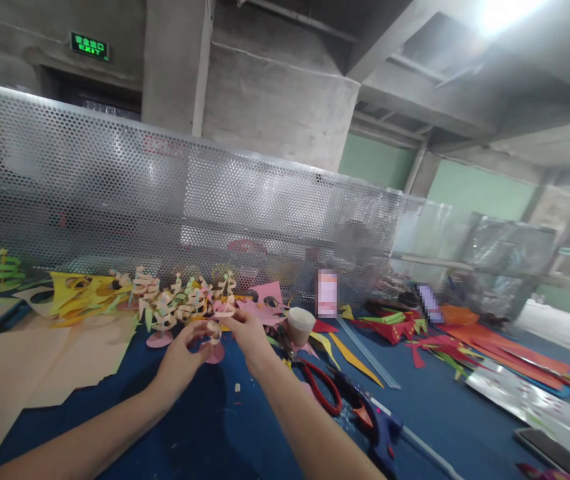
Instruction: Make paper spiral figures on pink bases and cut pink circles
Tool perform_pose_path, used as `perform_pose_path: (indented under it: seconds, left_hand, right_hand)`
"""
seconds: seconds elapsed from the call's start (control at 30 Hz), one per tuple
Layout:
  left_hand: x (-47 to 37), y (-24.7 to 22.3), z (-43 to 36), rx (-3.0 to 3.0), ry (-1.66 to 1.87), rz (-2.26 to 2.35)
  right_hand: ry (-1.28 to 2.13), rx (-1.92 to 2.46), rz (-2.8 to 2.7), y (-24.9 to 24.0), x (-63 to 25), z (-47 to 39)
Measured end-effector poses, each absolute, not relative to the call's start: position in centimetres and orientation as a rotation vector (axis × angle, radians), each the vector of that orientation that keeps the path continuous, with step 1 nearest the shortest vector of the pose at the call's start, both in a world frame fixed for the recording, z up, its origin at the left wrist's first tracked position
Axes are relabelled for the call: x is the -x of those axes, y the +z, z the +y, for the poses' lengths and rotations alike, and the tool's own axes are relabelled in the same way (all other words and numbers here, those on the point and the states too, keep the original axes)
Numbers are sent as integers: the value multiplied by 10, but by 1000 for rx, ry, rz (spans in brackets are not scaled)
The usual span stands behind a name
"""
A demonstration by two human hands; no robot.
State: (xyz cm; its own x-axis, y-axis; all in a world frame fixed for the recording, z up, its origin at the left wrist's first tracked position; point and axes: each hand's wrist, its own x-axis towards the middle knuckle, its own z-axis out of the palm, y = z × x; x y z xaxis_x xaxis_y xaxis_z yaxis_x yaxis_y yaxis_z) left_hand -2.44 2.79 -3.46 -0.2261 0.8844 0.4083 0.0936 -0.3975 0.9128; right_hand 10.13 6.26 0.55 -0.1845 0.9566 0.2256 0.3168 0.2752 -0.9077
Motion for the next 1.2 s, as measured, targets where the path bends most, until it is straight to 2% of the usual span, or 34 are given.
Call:
perform_pose_path:
  seconds: [0.63, 1.2]
  left_hand:
    - [34, -50, 35, -1266, 1852, 1379]
    - [37, -54, 40, -1324, 1859, 1389]
  right_hand:
    - [759, 1131, -2040, -10, -92, 117]
    - [687, 1181, -1965, -20, -81, 122]
